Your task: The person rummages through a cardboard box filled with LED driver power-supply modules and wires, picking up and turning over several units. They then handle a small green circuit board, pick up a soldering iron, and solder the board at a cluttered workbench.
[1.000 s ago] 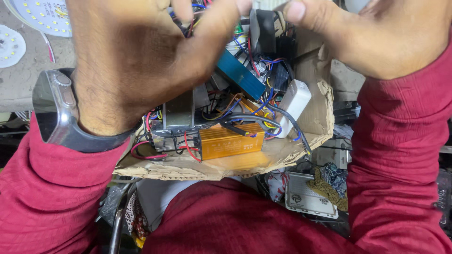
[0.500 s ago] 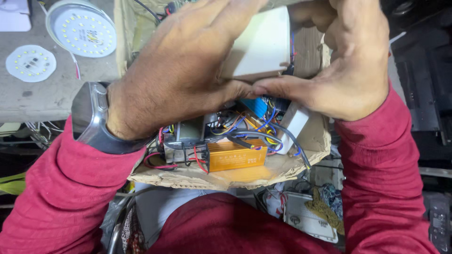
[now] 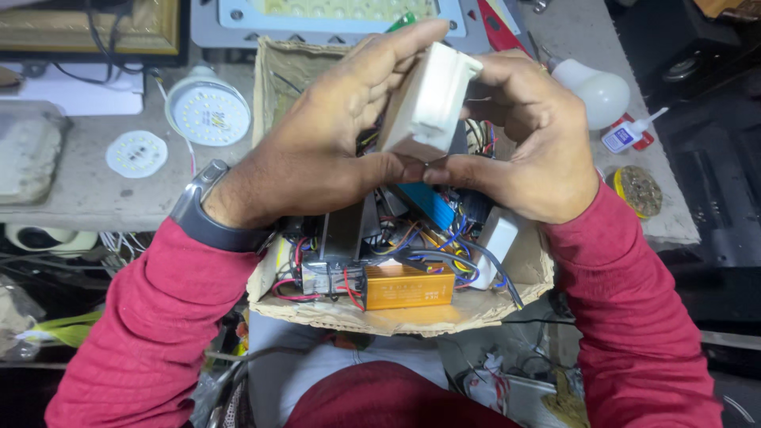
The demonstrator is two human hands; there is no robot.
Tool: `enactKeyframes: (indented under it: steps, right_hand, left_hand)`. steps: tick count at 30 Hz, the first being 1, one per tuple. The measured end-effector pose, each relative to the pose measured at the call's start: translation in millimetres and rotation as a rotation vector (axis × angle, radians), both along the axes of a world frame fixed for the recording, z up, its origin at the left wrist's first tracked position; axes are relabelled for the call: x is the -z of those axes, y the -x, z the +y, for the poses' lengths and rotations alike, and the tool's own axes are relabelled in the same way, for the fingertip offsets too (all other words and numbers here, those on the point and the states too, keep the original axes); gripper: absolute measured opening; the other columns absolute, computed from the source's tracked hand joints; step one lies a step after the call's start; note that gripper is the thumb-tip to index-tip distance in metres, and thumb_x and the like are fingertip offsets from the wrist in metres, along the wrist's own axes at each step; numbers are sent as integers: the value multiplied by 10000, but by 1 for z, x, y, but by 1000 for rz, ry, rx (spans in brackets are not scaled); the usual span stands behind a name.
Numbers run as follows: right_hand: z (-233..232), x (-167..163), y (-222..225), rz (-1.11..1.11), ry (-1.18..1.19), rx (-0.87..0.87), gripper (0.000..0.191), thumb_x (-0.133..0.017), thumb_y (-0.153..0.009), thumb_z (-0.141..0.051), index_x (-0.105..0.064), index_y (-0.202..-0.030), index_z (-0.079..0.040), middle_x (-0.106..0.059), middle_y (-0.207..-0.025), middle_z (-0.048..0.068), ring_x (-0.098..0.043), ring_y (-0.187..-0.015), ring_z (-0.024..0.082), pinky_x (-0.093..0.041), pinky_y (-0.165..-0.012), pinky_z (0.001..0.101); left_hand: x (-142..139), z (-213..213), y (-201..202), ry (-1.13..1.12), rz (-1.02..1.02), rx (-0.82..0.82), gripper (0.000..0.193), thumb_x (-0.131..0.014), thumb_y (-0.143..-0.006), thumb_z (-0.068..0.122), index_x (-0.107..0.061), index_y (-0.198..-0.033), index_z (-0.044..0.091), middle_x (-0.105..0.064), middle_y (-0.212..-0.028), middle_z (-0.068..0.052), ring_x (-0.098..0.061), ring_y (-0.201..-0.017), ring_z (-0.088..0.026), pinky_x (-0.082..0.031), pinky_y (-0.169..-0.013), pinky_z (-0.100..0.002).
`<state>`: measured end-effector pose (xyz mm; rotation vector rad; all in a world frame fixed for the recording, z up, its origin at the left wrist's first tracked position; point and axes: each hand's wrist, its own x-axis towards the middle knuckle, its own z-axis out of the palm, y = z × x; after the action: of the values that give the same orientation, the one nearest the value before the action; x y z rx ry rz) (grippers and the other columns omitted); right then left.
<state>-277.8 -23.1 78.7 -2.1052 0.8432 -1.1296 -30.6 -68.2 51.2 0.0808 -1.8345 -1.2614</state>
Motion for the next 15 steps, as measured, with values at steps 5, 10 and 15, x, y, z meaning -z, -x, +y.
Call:
enactKeyframes:
  steps: [5,10,15]
  right_hand:
    - [4,-22,-20,389,447,155,976,-1024,-657,-104,-516,-1481,18,-563,-1355,160,-624,-1194,267,-556,-999,358]
    - [2,-23,-35,391,613,218,877,-1021,-762,-114,-481,-1433,51,-574,-1336,190,-644,-1198,317,-545,-1019,376]
    - [-3,-15,-25,366,609,286,899,-1043,-704,-170,-516,-1402,36,-606,-1277,187,-649,-1169,322,-539,-1001,394]
  left_hand:
    - [1,-12,-10,-210,83,63,790,-851,-910,-21,-367,-1532,38,-573,-1366,-27,-561,-1268,-119,-494,-1165,-309]
    - [-1,-15,-17,-219,100,69,720,-853,-896,3,-409,-1460,53,-584,-1320,-19,-579,-1252,-110,-492,-1128,-292]
    - [-5,-15,-14,-224,69,17,731,-858,-804,32,-435,-1400,69,-607,-1381,-26,-603,-1330,-140,-519,-1195,-325]
